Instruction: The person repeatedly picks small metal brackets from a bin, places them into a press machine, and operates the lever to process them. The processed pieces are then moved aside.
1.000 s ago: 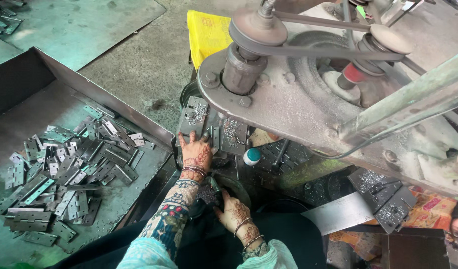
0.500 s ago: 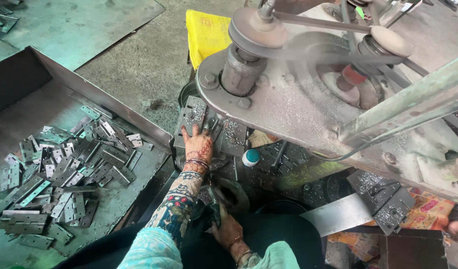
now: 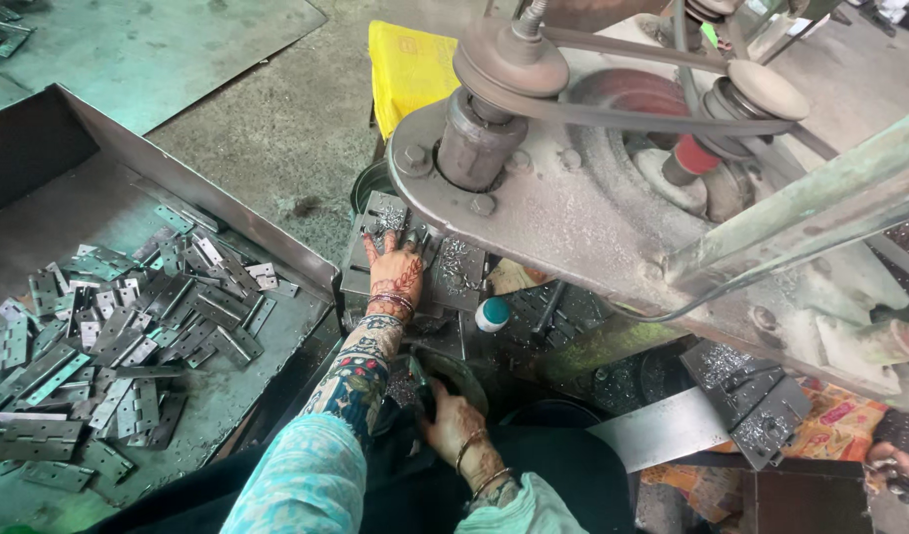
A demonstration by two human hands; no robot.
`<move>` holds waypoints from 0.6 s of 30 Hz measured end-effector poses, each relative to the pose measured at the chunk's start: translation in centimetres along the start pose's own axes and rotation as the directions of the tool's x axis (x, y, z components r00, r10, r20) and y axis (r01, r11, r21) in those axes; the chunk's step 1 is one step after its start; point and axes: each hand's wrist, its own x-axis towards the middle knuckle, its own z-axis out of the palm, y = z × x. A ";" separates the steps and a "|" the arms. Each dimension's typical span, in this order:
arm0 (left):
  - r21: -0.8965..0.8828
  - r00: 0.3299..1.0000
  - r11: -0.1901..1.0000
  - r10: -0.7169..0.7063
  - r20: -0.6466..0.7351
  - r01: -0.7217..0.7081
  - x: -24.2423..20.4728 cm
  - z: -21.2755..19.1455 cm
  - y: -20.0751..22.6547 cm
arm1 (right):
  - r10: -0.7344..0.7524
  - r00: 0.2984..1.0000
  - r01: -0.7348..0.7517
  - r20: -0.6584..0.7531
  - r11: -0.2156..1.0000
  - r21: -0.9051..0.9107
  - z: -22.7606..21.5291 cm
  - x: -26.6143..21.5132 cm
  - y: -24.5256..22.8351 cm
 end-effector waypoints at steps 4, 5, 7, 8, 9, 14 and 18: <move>-0.120 0.980 0.990 0.045 -0.194 -0.069 -0.3 1.0 -0.5 | 0.032 0.999 -0.026 -0.043 0.990 0.139 4.6 -1.6 1.6; -0.101 0.990 0.993 0.042 -0.138 -0.056 -0.6 1.1 -0.7 | 0.021 0.996 -0.005 -0.089 0.985 0.173 5.1 -1.5 1.9; -0.052 1.000 0.998 0.020 -0.019 -0.021 -2.2 1.1 -1.6 | 0.084 0.996 -0.086 0.021 0.992 0.089 5.3 -1.0 2.0; -0.067 0.998 0.997 0.040 -0.056 -0.044 -2.7 1.2 -1.5 | 0.131 0.989 -0.134 0.067 0.990 0.050 4.7 -0.5 2.0; -0.081 0.994 0.994 0.060 -0.094 -0.068 -3.0 1.1 -1.5 | 0.128 0.989 -0.131 0.068 0.991 0.033 4.0 -0.3 1.8; -0.043 1.000 0.999 0.011 0.003 -0.011 -3.0 1.5 -0.9 | -0.045 0.999 0.046 0.015 0.997 -0.055 -0.1 0.6 0.9; -0.016 1.000 1.000 0.009 -0.012 -0.009 -0.3 1.2 -0.4 | 0.020 1.000 -0.020 0.015 1.000 -0.017 0.6 0.2 0.5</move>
